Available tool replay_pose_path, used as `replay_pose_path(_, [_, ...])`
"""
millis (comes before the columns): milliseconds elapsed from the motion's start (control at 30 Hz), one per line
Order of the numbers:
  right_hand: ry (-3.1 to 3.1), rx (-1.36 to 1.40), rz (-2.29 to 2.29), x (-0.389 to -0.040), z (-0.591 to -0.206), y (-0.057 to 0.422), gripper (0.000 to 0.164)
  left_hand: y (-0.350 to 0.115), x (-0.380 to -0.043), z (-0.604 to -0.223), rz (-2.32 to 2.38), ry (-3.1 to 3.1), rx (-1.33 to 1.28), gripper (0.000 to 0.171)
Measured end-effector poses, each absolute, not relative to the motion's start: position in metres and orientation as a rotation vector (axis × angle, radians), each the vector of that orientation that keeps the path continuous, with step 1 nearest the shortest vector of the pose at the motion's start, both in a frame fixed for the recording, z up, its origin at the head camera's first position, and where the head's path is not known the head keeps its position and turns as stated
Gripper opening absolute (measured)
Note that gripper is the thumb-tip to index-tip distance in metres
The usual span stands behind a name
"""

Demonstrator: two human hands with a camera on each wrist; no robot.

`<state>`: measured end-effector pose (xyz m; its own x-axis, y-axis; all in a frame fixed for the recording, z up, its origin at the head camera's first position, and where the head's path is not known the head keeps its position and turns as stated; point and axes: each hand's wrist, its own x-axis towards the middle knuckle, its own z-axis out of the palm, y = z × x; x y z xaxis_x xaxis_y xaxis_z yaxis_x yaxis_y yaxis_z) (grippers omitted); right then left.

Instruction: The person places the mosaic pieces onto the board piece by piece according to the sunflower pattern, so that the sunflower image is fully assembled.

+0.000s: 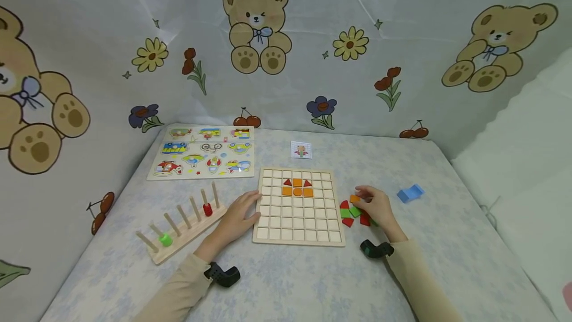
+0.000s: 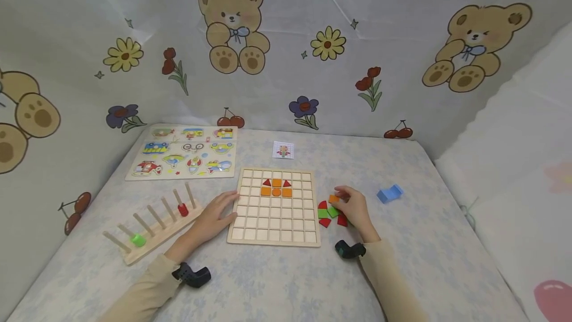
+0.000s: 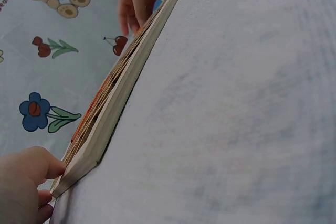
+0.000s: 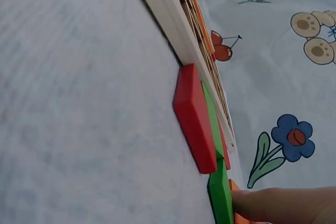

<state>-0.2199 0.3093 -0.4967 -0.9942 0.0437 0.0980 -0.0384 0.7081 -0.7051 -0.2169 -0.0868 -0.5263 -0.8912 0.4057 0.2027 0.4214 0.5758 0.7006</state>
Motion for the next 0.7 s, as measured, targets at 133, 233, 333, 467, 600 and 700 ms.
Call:
replay_pose_path(133, [-2.774, 0.018, 1.150, -0.225, -0.498, 0.304, 0.040, -0.087, -0.218, -0.528, -1.229, -2.744, -0.741, 0.051])
replay_pose_path(233, [-2.725, 0.016, 1.179, -0.228, -0.494, 0.297, 0.036, -0.087, -0.218, -0.530, -1.189, -2.710, -0.762, 0.050])
replay_pose_path(333, [-2.654, 0.017, 1.267, -0.233, -0.489, 0.283, 0.033, -0.087, -0.217, -0.531, -1.185, -2.695, -0.768, 0.050])
replay_pose_path(467, [-2.625, 0.115, 1.421, -0.238, -0.482, 0.255, 0.033, -0.088, -0.216, -0.528, -1.238, -2.742, -0.742, 0.051])
replay_pose_path(600, [-2.655, 0.261, 1.570, -0.242, -0.482, 0.224, 0.034, -0.088, -0.217, -0.526, -1.246, -2.787, -0.730, 0.052])
replay_pose_path(700, [-2.668, 0.367, 1.624, -0.244, -0.487, 0.204, 0.033, -0.088, -0.217, -0.525, -1.244, -2.801, -0.725, 0.052])
